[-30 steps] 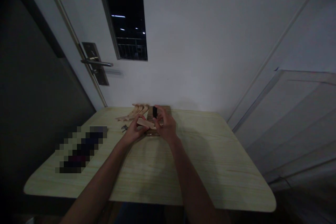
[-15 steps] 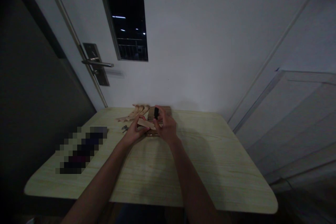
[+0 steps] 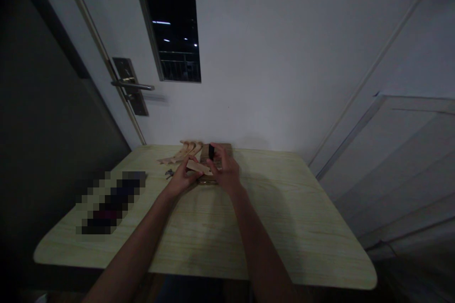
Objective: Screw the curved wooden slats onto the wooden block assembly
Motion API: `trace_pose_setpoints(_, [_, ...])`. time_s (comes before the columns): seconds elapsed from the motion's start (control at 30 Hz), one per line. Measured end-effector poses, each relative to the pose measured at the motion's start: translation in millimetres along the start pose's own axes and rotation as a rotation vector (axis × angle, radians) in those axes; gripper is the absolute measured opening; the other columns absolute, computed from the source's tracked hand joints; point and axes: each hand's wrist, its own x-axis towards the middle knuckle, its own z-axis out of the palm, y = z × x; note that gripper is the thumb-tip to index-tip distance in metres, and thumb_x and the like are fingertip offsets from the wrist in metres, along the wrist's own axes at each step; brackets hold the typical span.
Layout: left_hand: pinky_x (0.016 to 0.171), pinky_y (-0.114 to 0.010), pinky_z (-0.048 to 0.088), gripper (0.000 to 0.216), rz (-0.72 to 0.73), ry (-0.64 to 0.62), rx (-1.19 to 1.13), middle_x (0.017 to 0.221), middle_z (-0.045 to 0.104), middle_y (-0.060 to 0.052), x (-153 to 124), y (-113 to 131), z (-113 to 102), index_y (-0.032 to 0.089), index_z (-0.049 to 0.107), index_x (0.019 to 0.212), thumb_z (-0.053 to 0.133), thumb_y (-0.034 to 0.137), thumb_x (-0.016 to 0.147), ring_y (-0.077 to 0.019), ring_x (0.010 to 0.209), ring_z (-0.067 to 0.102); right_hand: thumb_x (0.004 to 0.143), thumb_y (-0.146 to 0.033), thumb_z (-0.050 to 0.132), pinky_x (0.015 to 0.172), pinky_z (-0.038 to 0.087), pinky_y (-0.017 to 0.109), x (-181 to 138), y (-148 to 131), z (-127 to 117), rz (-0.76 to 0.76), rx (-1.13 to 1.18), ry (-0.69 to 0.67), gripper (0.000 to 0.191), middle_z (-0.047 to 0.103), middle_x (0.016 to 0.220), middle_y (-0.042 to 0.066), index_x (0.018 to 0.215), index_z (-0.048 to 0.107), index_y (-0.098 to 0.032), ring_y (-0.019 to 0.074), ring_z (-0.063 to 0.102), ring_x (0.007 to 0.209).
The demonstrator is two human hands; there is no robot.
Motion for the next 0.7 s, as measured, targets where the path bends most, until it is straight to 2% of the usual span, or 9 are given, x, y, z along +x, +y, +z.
trace_pose_setpoints(0.13, [0.071,-0.029,0.047,0.041,-0.014,-0.01,-0.022,0.083,0.059,0.0,-1.3,4.2,0.2,0.02,0.047,0.097,0.073,0.036,0.07,-0.0173,0.081,0.059,0.092,-0.031,0.052,0.084,0.057,0.035,0.7,-1.1,-2.9,-0.032,0.042,-0.047,0.037,0.07,0.113,0.005,0.129,0.046,-0.026,0.0193,0.07,0.099])
trace_pose_setpoints(0.27, [0.072,-0.028,0.046,0.039,-0.006,0.003,-0.008,0.082,0.058,0.0,-1.9,7.0,0.4,0.019,0.048,0.095,0.072,0.036,0.069,-0.0166,0.08,0.058,0.09,-0.031,0.056,0.078,0.056,0.034,-0.1,0.6,-0.2,-0.017,0.013,-0.017,0.037,0.072,0.098,0.003,0.126,0.048,-0.026,0.0187,0.071,0.087])
trace_pose_setpoints(0.47, [0.075,-0.029,0.045,0.039,0.018,0.016,0.041,0.085,0.058,0.0,-0.8,5.2,-0.3,0.02,0.049,0.096,0.071,0.037,0.07,-0.0167,0.083,0.058,0.085,-0.034,0.063,0.068,0.054,0.031,-1.3,2.8,4.5,0.025,-0.058,0.059,0.038,0.066,0.082,-0.001,0.119,0.051,-0.026,0.0165,0.064,0.068])
trace_pose_setpoints(0.57, [0.075,-0.029,0.045,0.041,0.031,0.013,0.036,0.086,0.058,-0.001,0.1,2.3,-0.6,0.02,0.048,0.097,0.072,0.037,0.069,-0.0171,0.083,0.058,0.085,-0.033,0.063,0.071,0.054,0.031,-1.0,2.2,3.1,-0.007,-0.054,0.041,0.038,0.068,0.084,0.0,0.12,0.051,-0.026,0.0167,0.065,0.071])
trace_pose_setpoints(0.7, [0.073,-0.029,0.045,0.042,0.019,0.002,0.017,0.087,0.059,-0.001,-0.2,0.5,-0.5,0.02,0.047,0.099,0.072,0.038,0.07,-0.0174,0.082,0.058,0.089,-0.03,0.055,0.079,0.056,0.034,-0.9,1.5,0.4,-0.065,-0.015,0.001,0.038,0.071,0.099,0.004,0.126,0.047,-0.026,0.0187,0.069,0.084])
